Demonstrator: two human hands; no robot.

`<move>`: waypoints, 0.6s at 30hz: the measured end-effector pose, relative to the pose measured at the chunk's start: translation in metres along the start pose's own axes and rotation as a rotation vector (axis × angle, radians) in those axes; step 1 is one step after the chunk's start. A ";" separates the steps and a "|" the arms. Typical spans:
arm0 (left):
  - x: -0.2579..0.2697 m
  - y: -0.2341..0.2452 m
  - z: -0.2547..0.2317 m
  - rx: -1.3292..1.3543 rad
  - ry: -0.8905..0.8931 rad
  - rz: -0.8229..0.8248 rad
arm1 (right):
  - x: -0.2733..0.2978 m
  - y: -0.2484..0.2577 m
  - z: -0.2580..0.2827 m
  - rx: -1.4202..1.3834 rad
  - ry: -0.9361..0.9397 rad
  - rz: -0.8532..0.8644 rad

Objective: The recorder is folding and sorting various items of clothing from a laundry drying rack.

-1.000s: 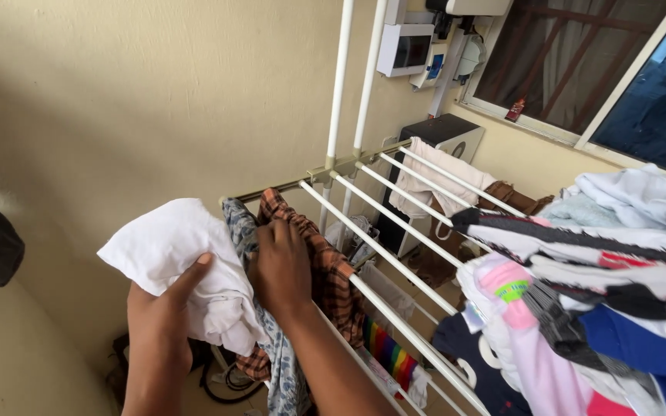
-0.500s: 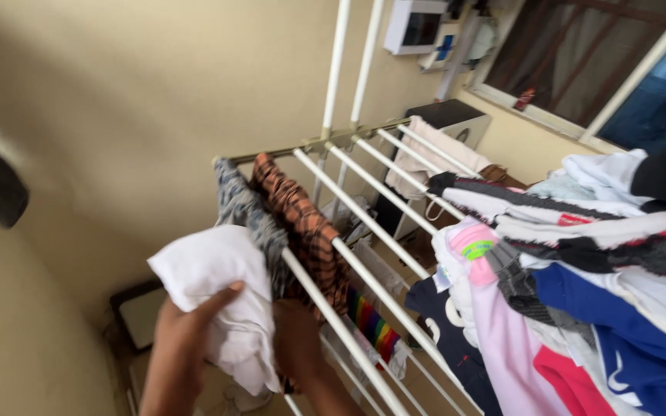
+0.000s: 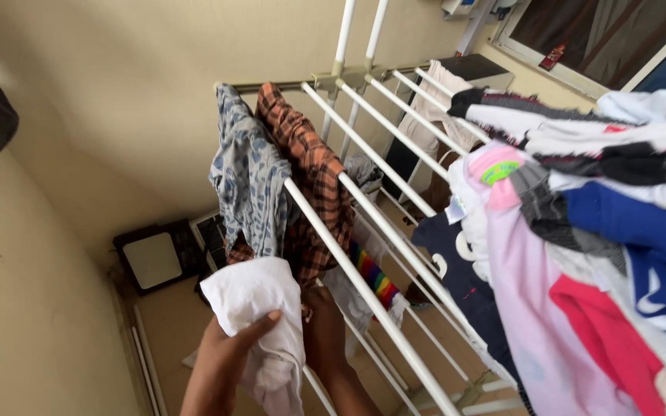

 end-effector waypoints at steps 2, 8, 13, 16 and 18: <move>-0.010 0.001 0.018 -0.006 -0.003 0.005 | 0.004 -0.003 -0.024 0.026 -0.023 -0.027; -0.065 -0.007 0.097 -0.050 0.057 0.109 | 0.012 -0.016 -0.115 0.136 -0.112 -0.090; -0.095 -0.029 0.144 0.046 -0.005 0.266 | 0.010 -0.017 -0.181 0.043 -0.189 -0.155; -0.111 -0.033 0.163 -0.011 -0.019 0.281 | 0.003 -0.010 -0.192 0.223 -0.091 -0.228; -0.119 -0.034 0.169 -0.008 -0.002 0.289 | -0.006 -0.014 -0.225 0.239 -0.126 -0.229</move>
Point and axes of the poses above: each hand's wrist, its own x-axis away from the middle knuckle, its own y-axis out of the back of the hand, z = x × y, the point moved 9 cm from there along -x, towards the middle knuckle, and after that the axes turned 2 degrees about z, right-handed, at the moved point
